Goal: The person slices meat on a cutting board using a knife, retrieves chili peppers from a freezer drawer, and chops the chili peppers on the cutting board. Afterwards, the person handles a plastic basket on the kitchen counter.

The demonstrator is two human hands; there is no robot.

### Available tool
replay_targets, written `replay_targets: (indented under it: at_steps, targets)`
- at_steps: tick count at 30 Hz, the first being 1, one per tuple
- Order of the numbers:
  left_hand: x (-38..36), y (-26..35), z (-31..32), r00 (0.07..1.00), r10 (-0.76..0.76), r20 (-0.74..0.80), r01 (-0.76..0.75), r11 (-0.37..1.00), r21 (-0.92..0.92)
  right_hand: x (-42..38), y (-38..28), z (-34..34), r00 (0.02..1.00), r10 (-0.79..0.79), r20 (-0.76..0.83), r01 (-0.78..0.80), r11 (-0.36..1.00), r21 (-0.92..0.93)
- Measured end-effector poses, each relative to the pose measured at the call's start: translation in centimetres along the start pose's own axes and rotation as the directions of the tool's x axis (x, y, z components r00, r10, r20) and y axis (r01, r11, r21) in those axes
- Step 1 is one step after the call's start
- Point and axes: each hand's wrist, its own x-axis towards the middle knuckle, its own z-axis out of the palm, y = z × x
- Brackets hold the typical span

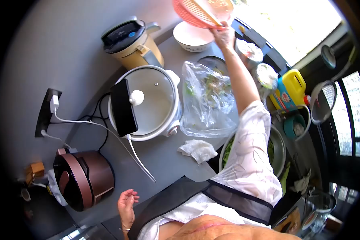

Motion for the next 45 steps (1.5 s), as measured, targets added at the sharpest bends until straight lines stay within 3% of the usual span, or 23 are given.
replay_targets:
  at_steps: [5,11,14,16,19,21,23,24,27,29,31,33,35,37,39,41,43,45]
  targets:
    - [-0.3,-0.7,0.3,1.0,0.019,0.02,-0.018,1.0,-0.024,-3.5,-0.5,3.3,0.988,0.156,0.003,-0.154,0.978,-0.141]
    - [-0.5,-1.5,0.2,1.0,0.013,0.015,-0.012,0.996,-0.086,-3.9,1.0,5.2,0.908,0.414,0.068,-0.408,0.909,-0.083]
    - [0.8,-1.2,0.3,0.998,0.0,0.057,0.004,0.997,-0.071,-3.8,3.2,6.9,0.868,0.492,0.068,-0.491,0.828,0.27]
    - [1.3,-2.1,-0.8,0.991,0.039,0.131,-0.03,0.997,-0.069,-5.0,1.6,5.5,0.879,0.466,0.098,-0.476,0.847,0.238]
    - [1.1,-2.2,-0.5,0.978,0.071,0.198,-0.059,0.996,-0.065,-7.0,-4.0,-2.1,0.936,0.291,0.198,-0.278,0.956,-0.091]
    - [2.8,-3.1,-1.5,0.956,0.039,0.291,-0.05,0.998,0.028,-9.2,-4.9,-4.9,0.98,0.165,0.111,-0.167,0.986,0.005]
    - [3.9,-4.4,-1.8,0.899,0.18,0.399,-0.174,0.983,-0.051,-12.1,-5.0,-7.4,0.994,0.056,0.09,-0.063,0.996,0.07]
    - [3.6,-4.5,-1.5,0.875,0.218,0.433,-0.241,0.971,-0.001,-14.6,-5.6,-10.0,0.996,0.015,0.086,-0.026,0.992,0.127]
    - [-2.0,-3.4,1.9,0.846,0.296,0.444,-0.354,0.934,0.052,-23.8,-7.3,-16.5,0.992,-0.127,0.02,0.123,0.981,0.152]
    - [-3.0,-4.6,0.8,0.782,0.278,0.558,-0.374,0.925,0.063,-31.6,-9.1,-20.9,0.997,-0.08,-0.024,0.083,0.982,0.171]
    - [-4.9,-6.6,-0.7,0.767,0.208,0.607,-0.306,0.95,0.061,-39.7,-12.3,-25.9,0.989,0.111,0.098,-0.136,0.939,0.314]
    - [-7.5,-8.5,-1.7,0.753,0.199,0.628,-0.299,0.952,0.057,-47.5,-15.0,-30.4,0.99,0.097,0.098,-0.113,0.978,0.173]
    - [-9.9,-10.1,-3.3,0.731,0.245,0.637,-0.332,0.943,0.019,-55.5,-16.7,-33.0,0.944,0.215,0.249,-0.303,0.862,0.406]
    - [-11.5,-12.1,-5.8,0.681,0.273,0.68,-0.357,0.934,-0.018,-62.8,-19.7,-36.6,0.795,0.331,0.508,-0.529,0.788,0.315]
    - [-12.9,-14.1,-7.7,0.636,0.35,0.688,-0.423,0.903,-0.069,-69.8,-20.1,-38.8,0.707,0.326,0.628,-0.476,0.876,0.081]
    - [-16.1,-15.1,-8.8,0.661,0.361,0.657,-0.434,0.899,-0.058,-78.1,-16.9,-39.2,0.714,0.249,0.654,-0.27,0.96,-0.071]
    - [-19.9,-15.7,-9.7,0.723,0.419,0.549,-0.436,0.894,-0.108,-85.1,-16.3,-40.9,0.513,0.518,0.684,-0.197,0.847,-0.494]
    - [-20.9,-17.2,-12.1,0.744,0.424,0.516,-0.447,0.89,-0.087,-90.8,-16.2,-43.1,0.247,0.662,0.707,-0.117,0.745,-0.657]
